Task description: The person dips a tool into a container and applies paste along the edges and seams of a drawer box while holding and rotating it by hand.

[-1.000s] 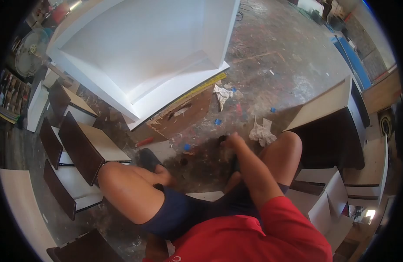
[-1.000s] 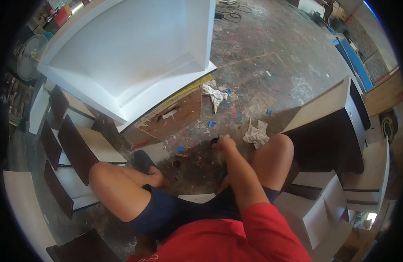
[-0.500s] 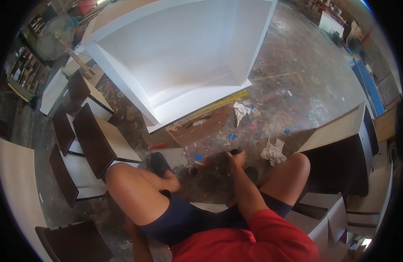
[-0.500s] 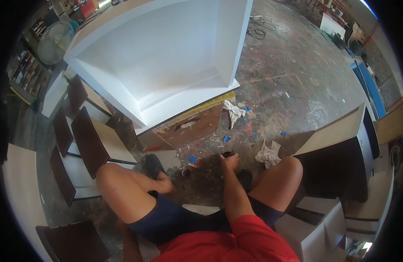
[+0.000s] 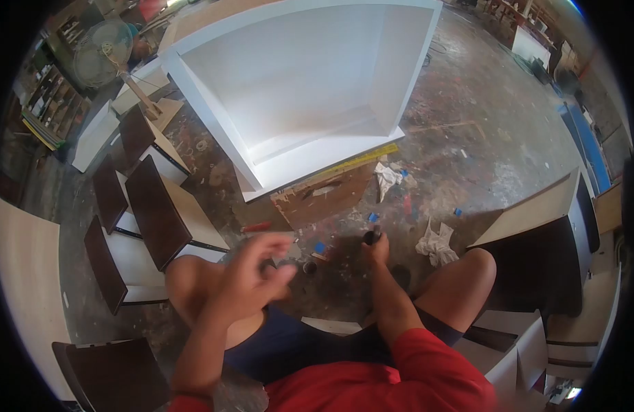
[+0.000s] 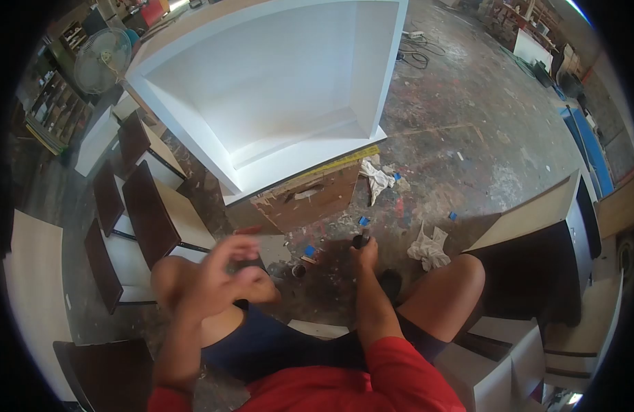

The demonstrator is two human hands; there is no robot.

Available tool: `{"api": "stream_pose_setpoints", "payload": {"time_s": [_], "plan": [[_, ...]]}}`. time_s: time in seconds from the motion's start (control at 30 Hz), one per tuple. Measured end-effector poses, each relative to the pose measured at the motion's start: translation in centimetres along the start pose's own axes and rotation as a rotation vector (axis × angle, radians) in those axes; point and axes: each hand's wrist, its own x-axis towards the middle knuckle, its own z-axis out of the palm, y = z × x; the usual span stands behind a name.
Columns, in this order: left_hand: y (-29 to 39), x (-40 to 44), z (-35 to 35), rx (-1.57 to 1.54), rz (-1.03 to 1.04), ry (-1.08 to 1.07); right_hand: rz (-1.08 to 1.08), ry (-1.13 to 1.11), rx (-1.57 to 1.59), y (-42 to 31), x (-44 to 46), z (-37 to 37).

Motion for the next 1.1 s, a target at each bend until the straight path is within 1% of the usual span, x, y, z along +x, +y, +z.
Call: {"api": "stream_pose_setpoints", "payload": {"time_s": [0.1,0.17,0.23,0.27,0.37,0.47,0.57,0.6,0.7,0.8,0.9,1.0,1.1], "plan": [[-0.7,5.3,3.4,0.375,-0.022,-0.322,-0.196,-0.044,-0.035,-3.7,-0.9,-2.6],[-3.2,8.7,5.9,0.439,-0.127,-0.465,-0.287,-0.095,-0.048,-7.5,-2.0,-5.4],[-8.7,11.6,9.0,0.447,-0.146,-0.461,-0.389,-0.146,-0.051,-12.4,-3.6,-9.2],[-10.0,12.7,10.0,0.451,-0.152,-0.457,-0.445,-0.17,-0.052,-15.2,-4.9,-11.8],[-9.7,13.3,11.5,0.311,-0.112,-0.286,-0.577,-0.268,-0.118,-23.6,-8.9,-19.4],[-8.1,13.1,12.3,0.034,0.178,-0.169,-0.719,-0.327,-0.211,-28.8,-12.2,-25.3],[-2.8,11.9,10.6,-0.122,0.368,-0.039,-0.894,-0.367,-0.207,-32.2,-14.1,-29.4],[-2.1,11.8,10.3,-0.155,0.368,-0.042,-0.956,-0.386,-0.194,-33.0,-14.6,-30.5],[-1.1,10.8,9.2,-0.228,0.377,-0.041,-0.982,-0.5,-0.171,-35.0,-15.8,-33.3],[-0.1,9.8,7.8,-0.261,0.383,-0.015,-0.848,-0.537,-0.183,-36.6,-16.8,-36.1],[-0.2,9.2,6.9,-0.298,0.322,0.004,-0.995,-0.468,-0.208,-36.9,-16.4,-37.5],[-0.8,9.8,6.7,-0.303,0.283,0.021,-1.051,-0.47,-0.406,-37.7,-15.7,-38.5],[-0.6,10.2,6.4,-0.263,0.211,-0.008,-1.177,-0.467,-0.327,-37.5,-14.5,-38.2]]}}
